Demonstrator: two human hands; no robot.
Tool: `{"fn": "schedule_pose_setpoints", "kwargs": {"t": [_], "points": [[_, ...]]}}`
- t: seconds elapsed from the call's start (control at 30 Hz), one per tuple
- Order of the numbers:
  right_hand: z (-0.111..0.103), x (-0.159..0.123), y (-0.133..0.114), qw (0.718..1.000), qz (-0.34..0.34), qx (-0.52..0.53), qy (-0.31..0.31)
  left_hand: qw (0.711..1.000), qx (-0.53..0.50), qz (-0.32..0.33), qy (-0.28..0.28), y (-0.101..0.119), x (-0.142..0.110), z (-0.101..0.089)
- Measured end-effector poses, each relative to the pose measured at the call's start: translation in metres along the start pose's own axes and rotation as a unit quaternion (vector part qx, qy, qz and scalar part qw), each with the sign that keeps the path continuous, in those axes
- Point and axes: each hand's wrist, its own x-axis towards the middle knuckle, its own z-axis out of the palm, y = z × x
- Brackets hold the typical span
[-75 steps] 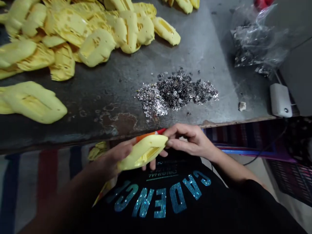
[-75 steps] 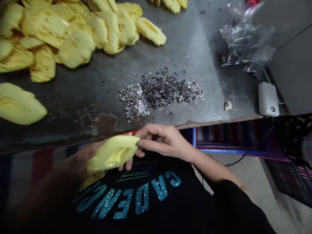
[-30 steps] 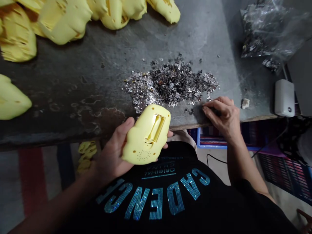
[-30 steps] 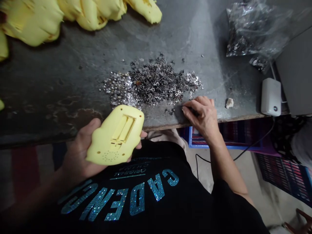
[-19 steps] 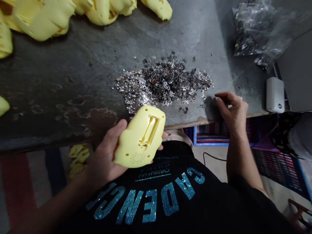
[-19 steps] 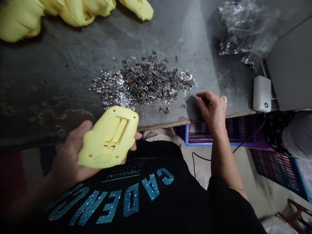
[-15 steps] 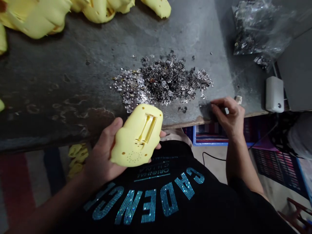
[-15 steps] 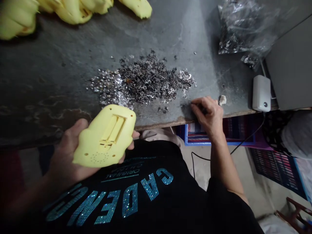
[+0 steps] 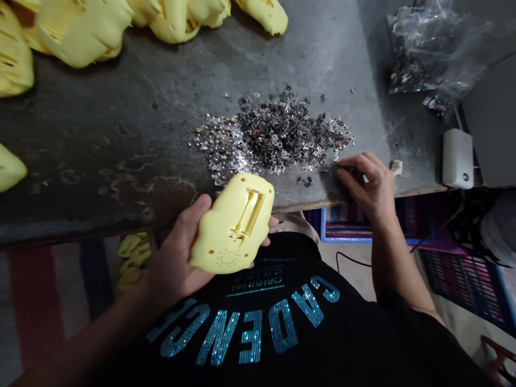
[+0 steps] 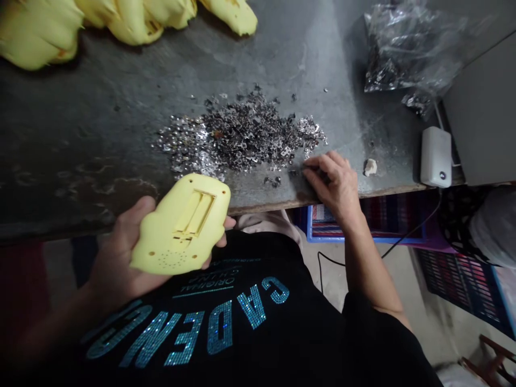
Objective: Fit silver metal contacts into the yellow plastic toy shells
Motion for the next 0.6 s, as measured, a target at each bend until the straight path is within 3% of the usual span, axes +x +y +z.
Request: {"fn": "schedule_pose_setpoints", "kwargs": {"t": [0.17,0.3,0.4,0.6], "points": [[0.007,0.002,-0.01,0.999,-0.029,0.034,-0.028,1.0,0.011,0.012,-0.025,-0.001,0.003,0.005],[-0.002,0.013,-0.007,0.995,-0.014,0.065,-0.07,1.0,0.004,0.017,-0.019,-0.001,0.0,0.006],[-0.009,0.019,0.0,0.995,-0.004,0.032,-0.096,1.0,-0.002,0.02,-0.021,0.0,-0.001,0.006],[-0.005,0.003,0.011,0.998,0.038,0.017,0.038,1.0,0.017,0.023,0.013,0.001,-0.002,0.01]]}}
